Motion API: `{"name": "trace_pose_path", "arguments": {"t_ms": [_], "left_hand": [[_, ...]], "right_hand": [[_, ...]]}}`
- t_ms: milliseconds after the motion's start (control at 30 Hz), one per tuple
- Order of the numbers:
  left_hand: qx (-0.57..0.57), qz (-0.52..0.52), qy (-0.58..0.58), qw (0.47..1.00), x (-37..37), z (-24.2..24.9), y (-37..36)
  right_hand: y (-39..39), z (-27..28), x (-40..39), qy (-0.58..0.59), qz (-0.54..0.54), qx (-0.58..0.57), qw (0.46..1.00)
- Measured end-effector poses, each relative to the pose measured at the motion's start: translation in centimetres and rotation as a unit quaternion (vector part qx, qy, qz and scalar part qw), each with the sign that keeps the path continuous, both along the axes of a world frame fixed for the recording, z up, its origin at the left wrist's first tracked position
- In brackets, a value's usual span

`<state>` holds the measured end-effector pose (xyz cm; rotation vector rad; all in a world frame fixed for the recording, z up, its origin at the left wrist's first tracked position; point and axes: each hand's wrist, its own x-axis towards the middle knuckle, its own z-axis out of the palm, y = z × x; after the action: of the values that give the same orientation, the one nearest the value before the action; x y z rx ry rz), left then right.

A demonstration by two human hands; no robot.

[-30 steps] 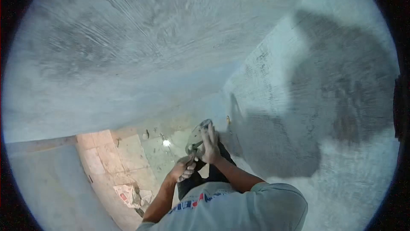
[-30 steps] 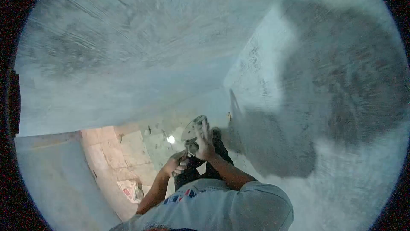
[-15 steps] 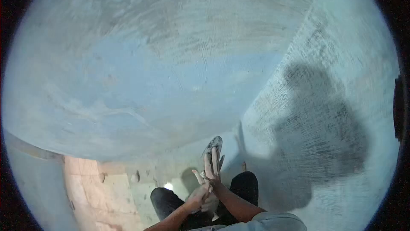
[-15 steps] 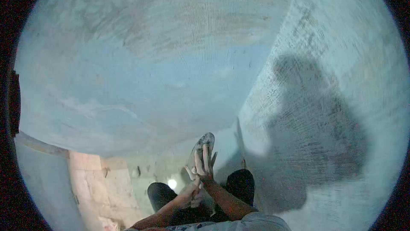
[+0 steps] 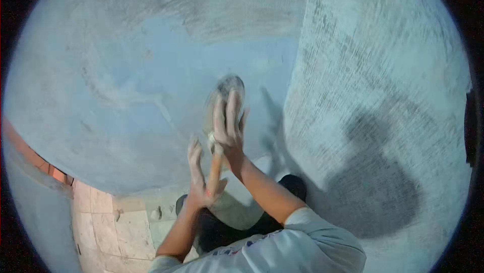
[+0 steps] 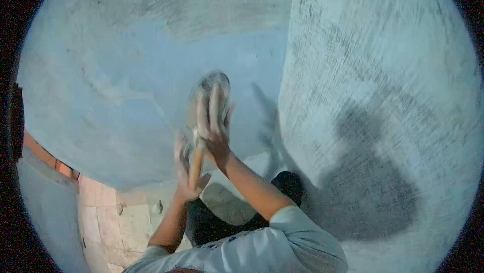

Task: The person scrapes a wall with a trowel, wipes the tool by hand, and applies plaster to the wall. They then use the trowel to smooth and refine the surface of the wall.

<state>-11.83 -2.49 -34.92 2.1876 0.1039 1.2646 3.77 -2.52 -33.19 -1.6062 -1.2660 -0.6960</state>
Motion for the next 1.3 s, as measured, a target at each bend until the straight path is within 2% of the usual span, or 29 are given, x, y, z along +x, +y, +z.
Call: {"name": "trace_pose_path", "arguments": {"t_ms": [33,67,100,133,167,200,267,300,367,400,433,533,633,700,733,800,867,933,1000,1033,1133,1200,1267,1300], "left_hand": [[0.168,0.075,0.032,0.982,-0.5,2.1,0.7],[0.182,0.075,-0.024,0.980,0.7,2.5,1.2],[0.068,0.087,-0.053,0.992,1.3,1.5,3.5],[0.029,0.100,-0.083,0.991,1.0,2.4,5.0],[-0.010,0.111,-0.115,0.987,0.7,3.4,6.4],[0.029,0.127,-0.130,0.983,2.7,4.9,6.7],[0.024,0.089,-0.284,0.954,3.8,8.0,7.2],[-0.010,0.083,-0.273,0.958,3.1,8.7,7.5],[0.004,0.080,-0.251,0.965,1.2,9.9,8.9],[0.050,0.082,-0.239,0.966,0.5,10.7,9.6],[0.097,0.082,-0.226,0.966,0.1,11.4,9.9],[0.046,0.088,-0.195,0.976,-0.7,13.3,11.9],[0.005,0.015,-0.205,0.979,3.0,14.1,13.3],[0.064,0.061,-0.152,0.984,6.0,13.6,15.1],[0.052,0.018,-0.149,0.987,7.2,15.2,12.5],[0.095,0.110,-0.145,0.979,8.0,15.7,11.3],[0.232,0.136,-0.299,0.916,8.2,16.5,12.5],[0.249,0.108,-0.345,0.898,7.2,16.2,13.3],[0.154,0.030,-0.298,0.942,5.4,15.2,13.9],[0.180,-0.015,-0.281,0.943,5.2,14.9,14.9],[0.170,-0.047,-0.290,0.941,9.2,14.7,16.0],[0.150,-0.085,-0.283,0.943,12.4,15.4,17.6],[0.156,-0.092,-0.277,0.944,12.7,15.7,18.6],[0.171,-0.079,-0.276,0.943,11.5,16.5,17.7]], "right_hand": [[0.9,1.4,-1.6,-0.006,0.011,0.013,1.000],[1.8,2.1,-2.6,-0.010,0.023,0.031,0.999],[3.1,2.7,-4.1,-0.005,0.015,0.031,0.999],[3.1,4.0,-5.0,0.003,0.031,-0.013,0.999],[3.4,5.3,-6.1,-0.017,0.051,0.009,0.998],[4.1,4.6,-3.6,-0.020,0.075,0.031,0.996],[5.4,6.5,-3.8,-0.095,0.053,0.039,0.993],[7.2,6.9,-4.0,-0.142,0.014,0.076,0.987],[6.6,10.1,-4.8,-0.100,0.093,0.083,0.987],[6.5,11.5,-5.3,-0.078,0.132,0.088,0.984],[7.5,11.7,-5.6,-0.104,0.118,0.112,0.981],[9.9,11.5,-6.3,-0.085,0.092,0.111,0.986],[11.2,10.2,-3.0,-0.074,0.026,0.133,0.988],[11.2,9.9,0.1,-0.075,0.006,0.156,0.985],[10.6,10.2,2.1,-0.082,0.007,0.164,0.983],[9.9,10.5,2.8,-0.084,0.027,0.162,0.983],[9.1,10.6,1.7,-0.071,0.067,0.144,0.985],[10.0,9.4,-0.2,-0.121,0.063,0.089,0.987],[11.1,8.9,-1.4,-0.155,0.067,0.080,0.982],[11.3,9.0,-1.5,-0.130,0.093,0.119,0.980],[11.2,9.9,1.6,-0.114,0.072,0.150,0.980],[10.8,10.2,4.6,-0.147,0.000,0.132,0.980],[11.5,10.5,5.8,-0.161,-0.037,0.133,0.977],[11.4,11.0,5.1,-0.163,-0.018,0.149,0.975]]}}
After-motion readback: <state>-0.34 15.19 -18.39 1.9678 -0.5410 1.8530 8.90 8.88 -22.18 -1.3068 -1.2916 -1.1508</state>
